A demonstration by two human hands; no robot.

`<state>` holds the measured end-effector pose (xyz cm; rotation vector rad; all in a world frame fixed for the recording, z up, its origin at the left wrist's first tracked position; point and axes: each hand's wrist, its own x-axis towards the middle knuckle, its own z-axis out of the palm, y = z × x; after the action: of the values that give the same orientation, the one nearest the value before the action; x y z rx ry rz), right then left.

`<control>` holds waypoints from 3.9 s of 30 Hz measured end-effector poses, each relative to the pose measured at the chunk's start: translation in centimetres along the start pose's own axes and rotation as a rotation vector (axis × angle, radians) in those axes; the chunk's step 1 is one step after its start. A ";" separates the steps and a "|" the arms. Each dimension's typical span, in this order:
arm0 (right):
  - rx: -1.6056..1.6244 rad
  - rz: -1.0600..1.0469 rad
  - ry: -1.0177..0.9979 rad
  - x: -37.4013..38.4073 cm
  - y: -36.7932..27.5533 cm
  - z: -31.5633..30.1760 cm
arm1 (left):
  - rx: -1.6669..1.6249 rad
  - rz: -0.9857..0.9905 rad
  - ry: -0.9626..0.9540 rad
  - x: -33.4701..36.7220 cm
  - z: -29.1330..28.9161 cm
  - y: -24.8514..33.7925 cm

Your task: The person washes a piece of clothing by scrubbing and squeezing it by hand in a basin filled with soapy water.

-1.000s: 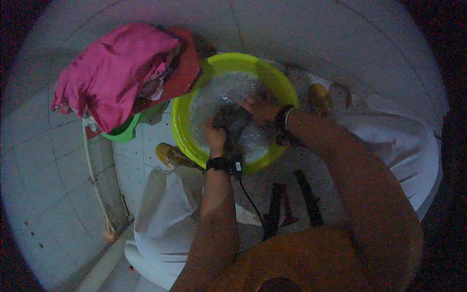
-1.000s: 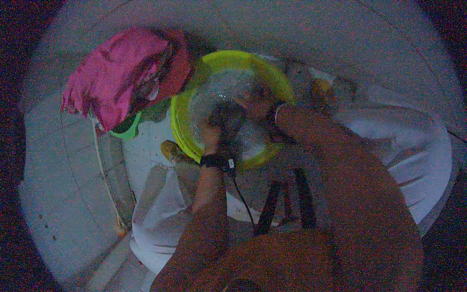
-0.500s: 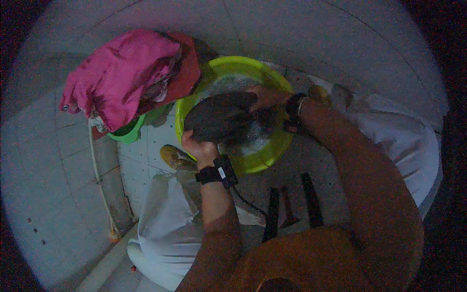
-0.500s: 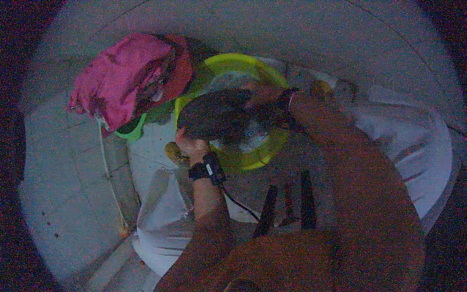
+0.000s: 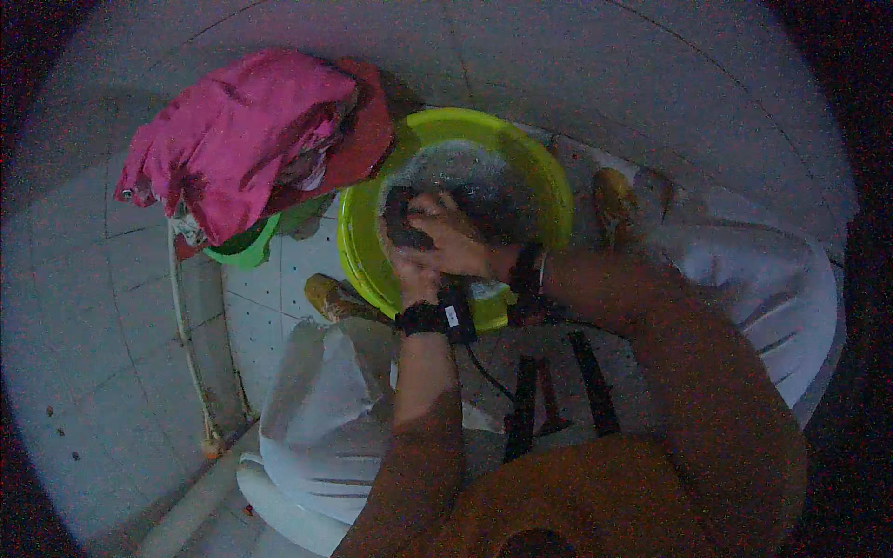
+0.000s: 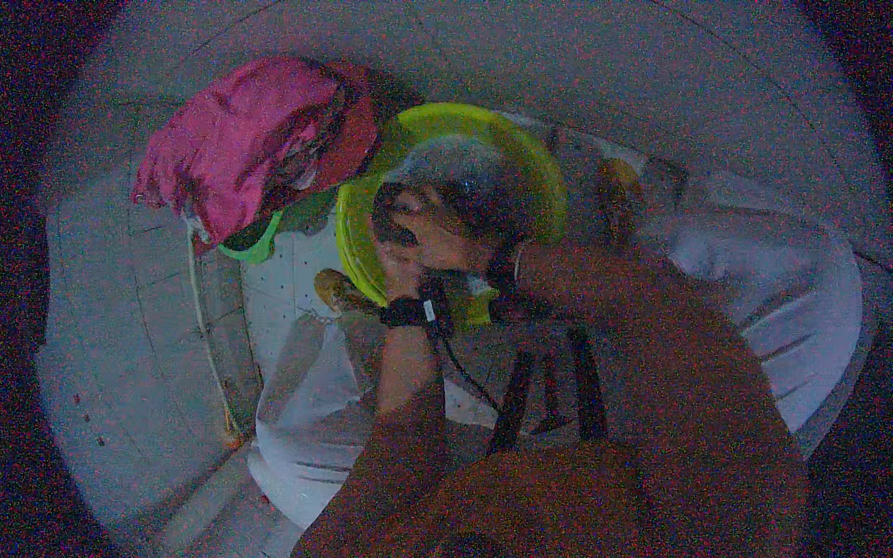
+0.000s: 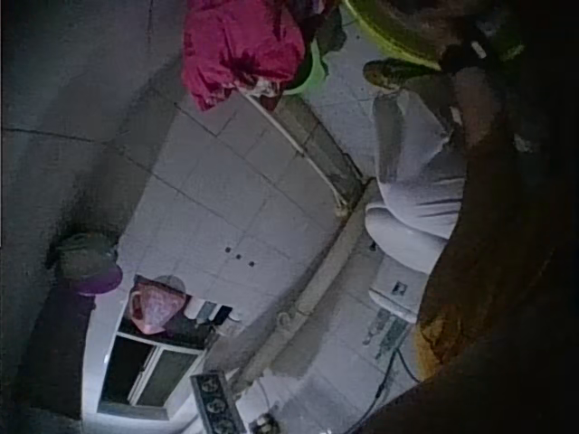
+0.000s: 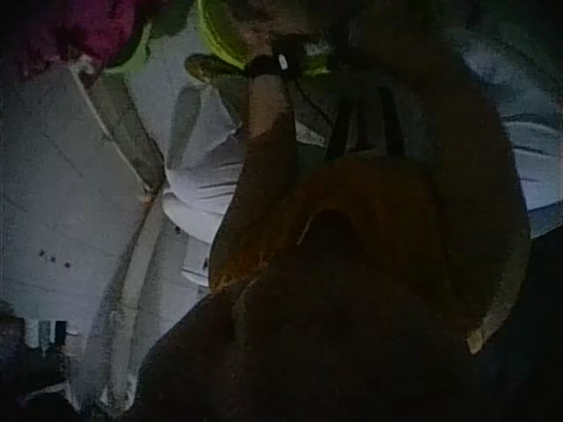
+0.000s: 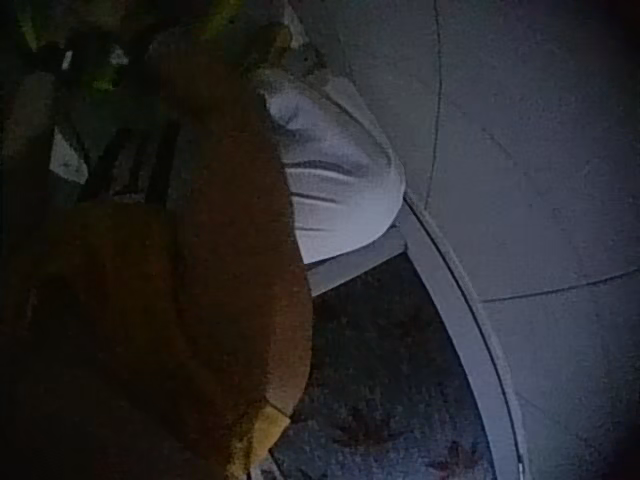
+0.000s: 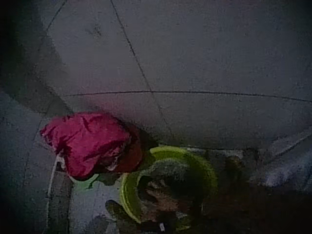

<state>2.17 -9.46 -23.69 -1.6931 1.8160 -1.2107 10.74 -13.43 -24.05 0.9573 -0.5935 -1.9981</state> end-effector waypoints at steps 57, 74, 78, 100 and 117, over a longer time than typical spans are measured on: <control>-0.014 0.002 -0.163 3.8 4.7 -2.3 | 0.401 0.041 0.122 2.3 0.0 4.0; 0.277 0.064 -0.088 6.1 2.3 -9.9 | 0.860 0.545 0.275 1.2 0.1 2.4; -0.025 0.115 -0.259 2.3 7.9 -6.0 | 1.785 0.401 0.180 2.1 -0.8 -2.4; 0.340 -0.050 -0.616 7.1 -0.3 -11.2 | 1.462 0.783 -0.120 1.7 1.4 1.4; 0.320 0.275 -0.381 3.0 7.2 -6.7 | -0.366 0.078 0.156 -2.1 1.6 4.7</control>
<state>-7.97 -10.74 -24.78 -1.3353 1.4750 -0.9286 12.47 -14.20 -19.05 0.8390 -0.1668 -1.8582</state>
